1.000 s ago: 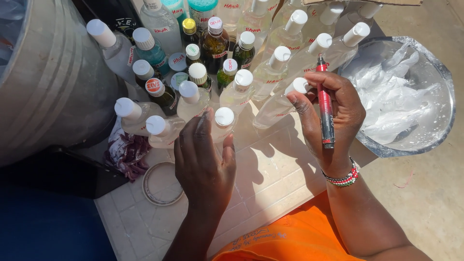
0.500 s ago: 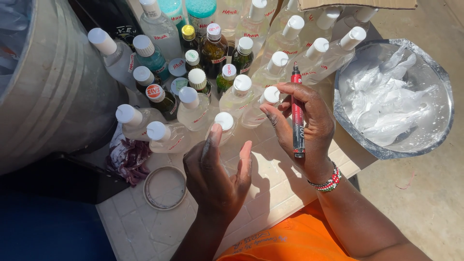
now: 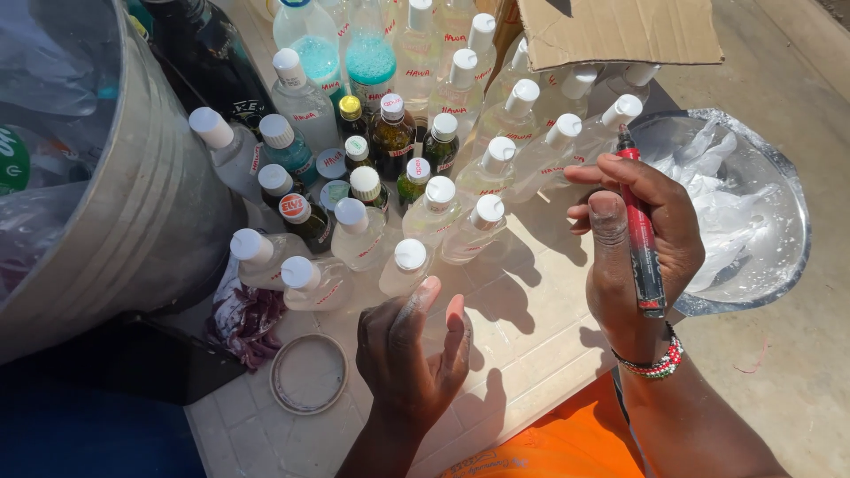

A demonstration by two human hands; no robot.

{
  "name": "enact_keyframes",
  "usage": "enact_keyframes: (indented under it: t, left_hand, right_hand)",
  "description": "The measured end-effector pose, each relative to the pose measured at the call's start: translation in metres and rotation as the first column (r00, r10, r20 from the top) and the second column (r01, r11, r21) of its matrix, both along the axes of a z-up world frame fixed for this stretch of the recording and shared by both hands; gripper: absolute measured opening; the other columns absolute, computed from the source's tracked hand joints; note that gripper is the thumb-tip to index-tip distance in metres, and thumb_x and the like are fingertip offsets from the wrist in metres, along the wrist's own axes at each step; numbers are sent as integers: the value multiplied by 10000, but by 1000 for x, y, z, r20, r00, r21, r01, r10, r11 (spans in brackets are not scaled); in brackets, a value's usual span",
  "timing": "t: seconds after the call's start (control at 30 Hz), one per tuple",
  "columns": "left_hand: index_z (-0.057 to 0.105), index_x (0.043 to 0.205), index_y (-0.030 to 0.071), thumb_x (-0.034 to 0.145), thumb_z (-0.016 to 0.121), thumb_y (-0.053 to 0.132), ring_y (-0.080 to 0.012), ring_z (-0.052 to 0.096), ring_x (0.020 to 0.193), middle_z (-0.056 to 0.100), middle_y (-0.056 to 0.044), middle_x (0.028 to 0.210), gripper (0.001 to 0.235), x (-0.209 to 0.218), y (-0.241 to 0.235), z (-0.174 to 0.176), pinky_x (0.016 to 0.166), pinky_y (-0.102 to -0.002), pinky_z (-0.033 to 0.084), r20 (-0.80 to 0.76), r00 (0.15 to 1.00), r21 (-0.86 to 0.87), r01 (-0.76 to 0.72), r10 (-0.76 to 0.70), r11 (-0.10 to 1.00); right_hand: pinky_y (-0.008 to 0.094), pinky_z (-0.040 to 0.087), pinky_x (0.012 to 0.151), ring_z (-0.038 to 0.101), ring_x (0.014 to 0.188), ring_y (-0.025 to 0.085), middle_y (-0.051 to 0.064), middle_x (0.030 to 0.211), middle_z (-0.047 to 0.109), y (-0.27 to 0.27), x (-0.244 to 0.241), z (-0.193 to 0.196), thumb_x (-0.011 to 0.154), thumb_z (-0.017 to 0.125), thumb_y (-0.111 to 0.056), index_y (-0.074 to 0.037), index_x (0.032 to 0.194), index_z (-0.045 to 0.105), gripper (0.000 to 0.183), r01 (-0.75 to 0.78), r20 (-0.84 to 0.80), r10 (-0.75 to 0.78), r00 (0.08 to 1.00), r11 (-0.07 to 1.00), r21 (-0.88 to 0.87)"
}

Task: Labeling small plastic bottles by applying tape and writing on them with a marker

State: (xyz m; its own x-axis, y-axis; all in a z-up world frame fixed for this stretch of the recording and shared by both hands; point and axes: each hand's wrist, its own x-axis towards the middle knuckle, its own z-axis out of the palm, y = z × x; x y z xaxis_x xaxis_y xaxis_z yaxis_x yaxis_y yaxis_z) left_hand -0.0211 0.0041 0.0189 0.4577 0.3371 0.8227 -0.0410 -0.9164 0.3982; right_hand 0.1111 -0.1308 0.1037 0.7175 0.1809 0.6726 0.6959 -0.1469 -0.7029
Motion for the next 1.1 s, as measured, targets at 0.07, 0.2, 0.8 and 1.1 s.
enact_keyframes:
  t: [0.07, 0.2, 0.8, 1.1]
  left_hand:
    - [626, 1220, 78, 888, 863, 105, -204, 630, 922, 677, -43, 1122, 409, 0, 2, -2, 792, -339, 540, 62, 998, -16, 0, 1, 1000]
    - [621, 1194, 84, 890, 830, 66, -181, 643, 864, 689, -33, 1072, 369, 0, 4, -1, 759, -329, 509, 130, 992, -38, 9, -4, 999]
    - [649, 1047, 117, 891, 784, 89, -169, 649, 663, 689, -38, 833, 208, -3, 3, 5, 594, -252, 550, 78, 968, 38, 236, -238, 971]
    - [660, 1068, 130, 869, 777, 83, -151, 652, 671, 655, 1, 824, 236, 0, -10, -1, 649, -247, 583, 74, 960, 63, 264, -268, 962]
  right_hand:
    - [294, 601, 756, 696, 814, 234, 270, 1179, 705, -2, 1, 7, 1141, 526, -140, 49, 1302, 537, 249, -16, 18, 15, 1000, 1000, 13]
    - [292, 604, 800, 716, 905, 265, 286, 1205, 700, -2, -1, 18, 1137, 542, -129, 47, 1331, 536, 263, -76, 45, 76, 996, 997, -11]
    - [333, 519, 730, 702, 869, 327, 334, 1099, 704, -21, 51, 71, 1245, 557, -17, 106, 1285, 487, 147, -23, 223, 38, 974, 997, -67]
    - [333, 580, 819, 720, 950, 265, 249, 1107, 745, 0, 197, 93, 1218, 533, -107, 90, 1299, 625, 233, -76, 300, 143, 943, 972, -224]
